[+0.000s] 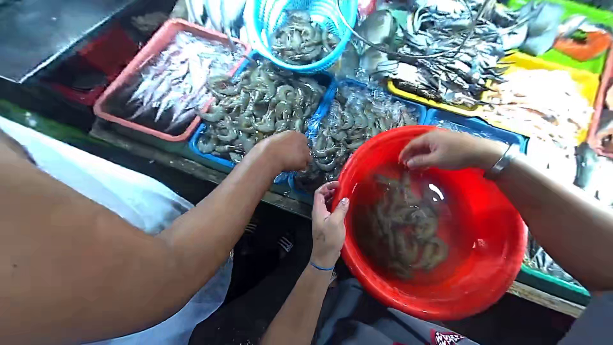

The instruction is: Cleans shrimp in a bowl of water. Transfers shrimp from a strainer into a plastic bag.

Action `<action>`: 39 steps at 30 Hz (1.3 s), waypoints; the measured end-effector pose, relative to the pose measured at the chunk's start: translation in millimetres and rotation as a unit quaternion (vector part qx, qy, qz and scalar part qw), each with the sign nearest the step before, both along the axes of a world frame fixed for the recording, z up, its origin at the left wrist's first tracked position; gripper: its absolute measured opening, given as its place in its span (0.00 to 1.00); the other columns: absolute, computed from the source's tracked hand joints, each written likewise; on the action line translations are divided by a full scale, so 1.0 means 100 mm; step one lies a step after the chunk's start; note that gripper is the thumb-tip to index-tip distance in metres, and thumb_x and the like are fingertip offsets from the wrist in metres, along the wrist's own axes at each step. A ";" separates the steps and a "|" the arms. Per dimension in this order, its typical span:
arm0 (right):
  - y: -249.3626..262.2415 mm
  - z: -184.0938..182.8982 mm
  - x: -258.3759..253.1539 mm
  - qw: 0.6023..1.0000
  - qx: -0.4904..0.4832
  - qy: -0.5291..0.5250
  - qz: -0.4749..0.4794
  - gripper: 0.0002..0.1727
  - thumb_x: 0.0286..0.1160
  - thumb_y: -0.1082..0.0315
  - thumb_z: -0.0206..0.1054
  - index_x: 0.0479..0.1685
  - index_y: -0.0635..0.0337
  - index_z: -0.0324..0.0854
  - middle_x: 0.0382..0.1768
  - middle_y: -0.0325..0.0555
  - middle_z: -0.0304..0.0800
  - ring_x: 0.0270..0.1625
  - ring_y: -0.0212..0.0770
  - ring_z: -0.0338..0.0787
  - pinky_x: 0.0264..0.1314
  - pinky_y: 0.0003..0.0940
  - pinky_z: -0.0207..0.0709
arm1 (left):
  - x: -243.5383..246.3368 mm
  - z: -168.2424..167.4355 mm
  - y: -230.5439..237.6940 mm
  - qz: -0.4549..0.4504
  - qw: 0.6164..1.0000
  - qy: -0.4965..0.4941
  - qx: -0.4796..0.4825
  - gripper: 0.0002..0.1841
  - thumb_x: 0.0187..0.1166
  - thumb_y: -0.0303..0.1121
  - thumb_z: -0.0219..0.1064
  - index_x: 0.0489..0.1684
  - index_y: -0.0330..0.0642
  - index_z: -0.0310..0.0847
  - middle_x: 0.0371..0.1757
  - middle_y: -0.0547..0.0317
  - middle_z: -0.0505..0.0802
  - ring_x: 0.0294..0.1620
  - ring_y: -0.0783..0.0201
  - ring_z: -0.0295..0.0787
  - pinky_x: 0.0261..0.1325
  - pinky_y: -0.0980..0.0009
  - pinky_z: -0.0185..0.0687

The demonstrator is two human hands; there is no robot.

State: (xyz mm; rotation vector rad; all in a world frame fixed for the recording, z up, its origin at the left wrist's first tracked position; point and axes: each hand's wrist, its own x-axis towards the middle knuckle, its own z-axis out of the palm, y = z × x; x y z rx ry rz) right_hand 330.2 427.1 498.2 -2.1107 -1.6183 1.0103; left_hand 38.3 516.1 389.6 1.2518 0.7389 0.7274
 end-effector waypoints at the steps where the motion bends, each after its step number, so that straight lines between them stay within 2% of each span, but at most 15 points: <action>1: -0.11 -0.17 0.03 0.999 -0.035 -0.027 -0.006 0.14 0.85 0.63 0.65 0.61 0.58 0.88 0.50 0.51 0.95 0.52 0.50 0.94 0.62 0.60 0.84 | -0.01 0.00 0.00 -0.001 1.000 0.002 0.002 0.23 0.82 0.27 0.65 0.76 0.49 0.73 0.63 0.55 0.87 0.59 0.60 0.88 0.57 0.59 0.90; 4: -0.33 -0.62 0.05 0.988 -0.103 -0.084 -0.079 0.22 0.82 0.56 0.68 0.66 0.62 0.85 0.52 0.61 0.93 0.57 0.61 0.92 0.64 0.69 0.79 | -0.01 0.03 0.01 -0.002 1.000 0.005 0.001 0.22 0.83 0.26 0.63 0.76 0.48 0.72 0.64 0.55 0.87 0.60 0.60 0.88 0.58 0.60 0.90; 6: -0.39 -0.84 0.03 0.980 -0.127 -0.107 -0.112 0.30 0.82 0.51 0.69 0.72 0.67 0.79 0.60 0.68 0.88 0.66 0.67 0.87 0.71 0.71 0.74 | 0.00 0.03 0.00 -0.003 1.000 0.005 -0.004 0.22 0.84 0.25 0.62 0.77 0.48 0.71 0.65 0.55 0.86 0.61 0.60 0.88 0.58 0.61 0.90; 10: -0.42 -1.20 -0.13 0.978 -0.090 -0.092 -0.164 0.34 0.81 0.47 0.69 0.81 0.58 0.76 0.77 0.66 0.77 0.80 0.67 0.76 0.78 0.71 0.69 | 0.01 0.02 0.00 0.007 1.000 0.013 -0.003 0.22 0.84 0.26 0.64 0.77 0.48 0.71 0.65 0.53 0.86 0.60 0.58 0.88 0.57 0.57 0.91; 13: -0.36 -1.31 -0.39 0.978 -0.090 -0.055 -0.178 0.35 0.80 0.42 0.68 0.81 0.52 0.76 0.78 0.66 0.75 0.77 0.67 0.79 0.74 0.72 0.71 | 0.01 0.01 0.01 0.014 1.000 0.025 -0.002 0.22 0.83 0.26 0.65 0.75 0.49 0.73 0.65 0.54 0.86 0.59 0.57 0.88 0.56 0.55 0.91; 17: -0.31 -1.22 -0.73 0.983 -0.129 -0.022 -0.129 0.44 0.77 0.34 0.65 0.83 0.57 0.72 0.81 0.67 0.72 0.81 0.67 0.75 0.80 0.71 0.67 | 0.00 0.02 0.00 0.005 1.000 0.025 0.001 0.21 0.83 0.28 0.65 0.75 0.50 0.74 0.65 0.54 0.86 0.60 0.58 0.87 0.58 0.57 0.89; 20: -0.31 -1.24 -0.96 0.986 -0.138 -0.006 -0.090 0.42 0.76 0.31 0.64 0.82 0.52 0.75 0.78 0.67 0.75 0.79 0.67 0.77 0.78 0.71 0.68 | 0.01 -0.01 0.01 0.005 1.000 0.015 0.009 0.21 0.83 0.28 0.65 0.75 0.48 0.74 0.64 0.54 0.87 0.58 0.58 0.88 0.56 0.58 0.90; 22: -0.33 -1.25 -1.09 0.988 -0.145 0.009 -0.058 0.44 0.76 0.31 0.63 0.87 0.45 0.69 0.79 0.67 0.74 0.80 0.67 0.75 0.79 0.72 0.66 | 0.01 -0.01 0.01 0.004 1.000 0.012 0.009 0.22 0.83 0.29 0.65 0.76 0.47 0.73 0.63 0.54 0.87 0.58 0.59 0.88 0.56 0.59 0.89; 25: -0.40 -1.24 -1.26 0.985 -0.165 0.029 -0.032 0.47 0.75 0.31 0.65 0.90 0.47 0.63 0.75 0.64 0.80 0.77 0.65 0.79 0.78 0.71 0.68 | 0.02 0.01 0.01 0.005 1.000 0.009 -0.002 0.22 0.82 0.28 0.65 0.76 0.47 0.73 0.63 0.54 0.87 0.57 0.59 0.88 0.56 0.59 0.89; 28: -0.47 -1.25 -1.33 0.984 -0.168 0.060 -0.026 0.44 0.72 0.35 0.71 0.83 0.52 0.71 0.67 0.59 0.87 0.71 0.59 0.85 0.75 0.68 0.72 | 0.03 0.00 0.02 0.005 1.000 -0.001 -0.009 0.23 0.82 0.26 0.65 0.75 0.46 0.72 0.62 0.52 0.87 0.56 0.58 0.89 0.56 0.58 0.90; 33: -0.59 -1.32 -1.30 0.971 -0.179 0.155 -0.042 0.34 0.71 0.41 0.76 0.68 0.58 0.83 0.59 0.58 0.90 0.64 0.55 0.88 0.71 0.65 0.76 | 0.03 -0.01 0.01 0.011 1.000 -0.006 -0.011 0.22 0.81 0.24 0.64 0.75 0.40 0.72 0.63 0.48 0.87 0.60 0.56 0.88 0.61 0.59 0.89; 36: -0.59 -1.33 -1.28 0.953 -0.192 0.221 -0.072 0.31 0.71 0.45 0.77 0.64 0.60 0.83 0.54 0.56 0.91 0.58 0.52 0.90 0.67 0.62 0.79 | 0.06 -0.01 0.05 0.012 1.000 -0.007 0.009 0.24 0.78 0.24 0.64 0.74 0.31 0.71 0.64 0.44 0.86 0.64 0.57 0.86 0.65 0.62 0.87; 39: -0.58 -1.32 -1.32 0.946 -0.218 0.232 -0.064 0.31 0.71 0.46 0.77 0.62 0.62 0.83 0.50 0.57 0.91 0.54 0.52 0.91 0.63 0.61 0.81 | 0.06 0.00 0.04 0.014 1.000 -0.014 0.005 0.24 0.77 0.23 0.64 0.74 0.32 0.70 0.63 0.44 0.87 0.63 0.58 0.87 0.64 0.63 0.87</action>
